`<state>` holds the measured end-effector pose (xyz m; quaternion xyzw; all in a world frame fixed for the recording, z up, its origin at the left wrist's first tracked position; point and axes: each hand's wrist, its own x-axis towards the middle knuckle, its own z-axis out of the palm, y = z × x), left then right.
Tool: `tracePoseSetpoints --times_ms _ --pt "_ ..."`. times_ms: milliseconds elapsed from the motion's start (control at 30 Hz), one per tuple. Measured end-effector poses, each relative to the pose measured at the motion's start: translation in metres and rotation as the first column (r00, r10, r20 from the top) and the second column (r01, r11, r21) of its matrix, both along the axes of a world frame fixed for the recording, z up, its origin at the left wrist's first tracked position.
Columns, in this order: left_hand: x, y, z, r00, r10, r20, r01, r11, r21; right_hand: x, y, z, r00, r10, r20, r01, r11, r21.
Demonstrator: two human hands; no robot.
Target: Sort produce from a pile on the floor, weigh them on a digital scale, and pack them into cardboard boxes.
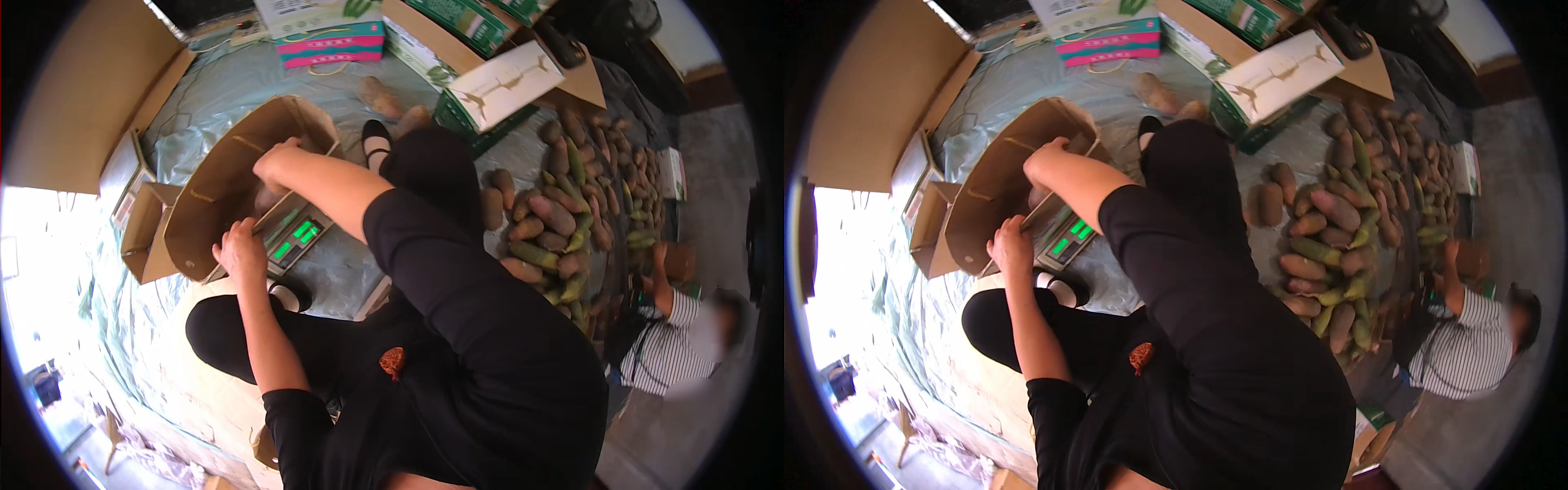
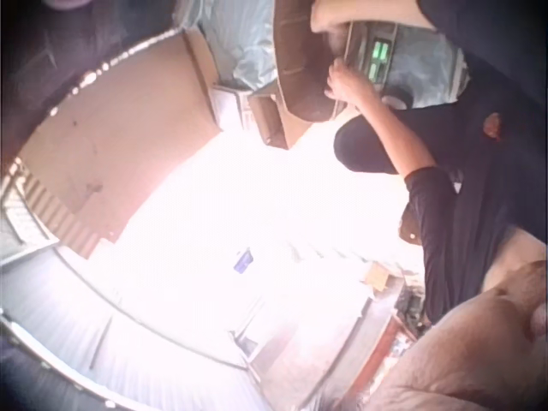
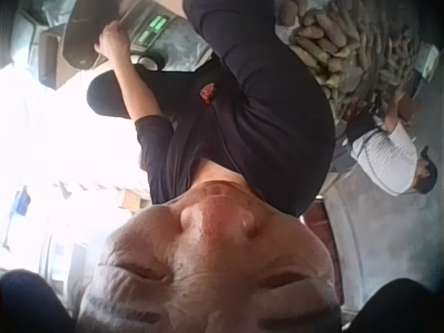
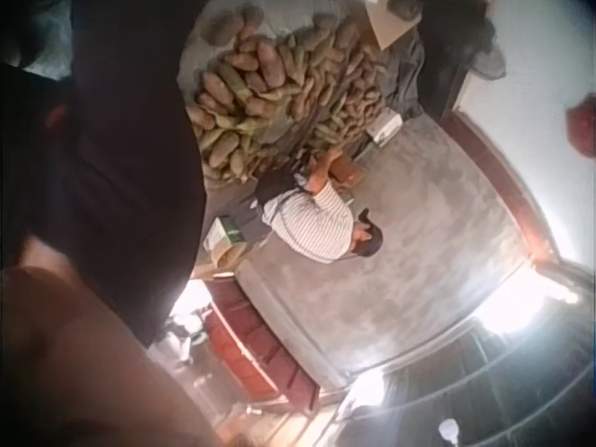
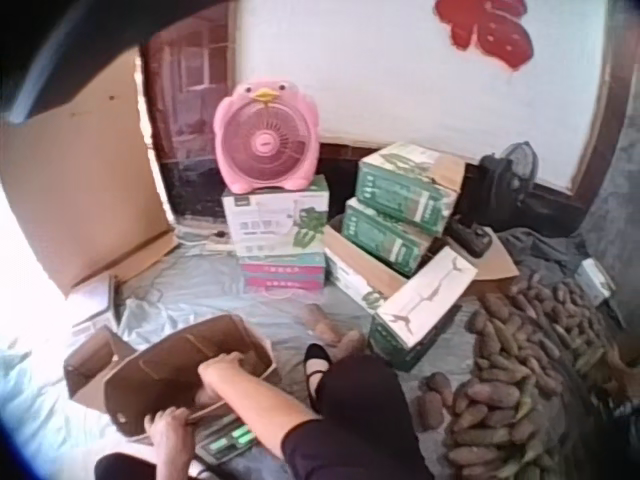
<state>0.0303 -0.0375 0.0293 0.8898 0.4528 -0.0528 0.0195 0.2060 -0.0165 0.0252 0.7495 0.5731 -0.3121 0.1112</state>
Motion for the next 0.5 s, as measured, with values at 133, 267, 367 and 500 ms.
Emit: tracePoseSetpoints --times_ms 133,267,367,500 --pt "0.005 0.001 -0.007 0.999 -0.040 0.024 0.040 0.999 0.026 0.007 0.001 0.003 0.999 -0.034 0.012 0.035 0.999 -0.040" --pt "0.009 0.002 -0.011 0.996 -0.084 0.029 0.084 0.996 0.015 0.030 -0.014 0.023 0.989 0.031 -0.146 -0.017 0.995 0.096" --pt "-0.003 0.003 -0.015 0.996 -0.063 0.061 0.061 0.997 0.037 0.046 -0.047 0.073 0.925 0.288 -0.248 -0.116 0.835 0.538" --pt "0.004 0.005 -0.009 0.998 -0.055 -0.009 0.055 0.998 0.010 0.115 -0.136 0.113 0.842 0.223 -0.491 0.229 0.676 0.700"
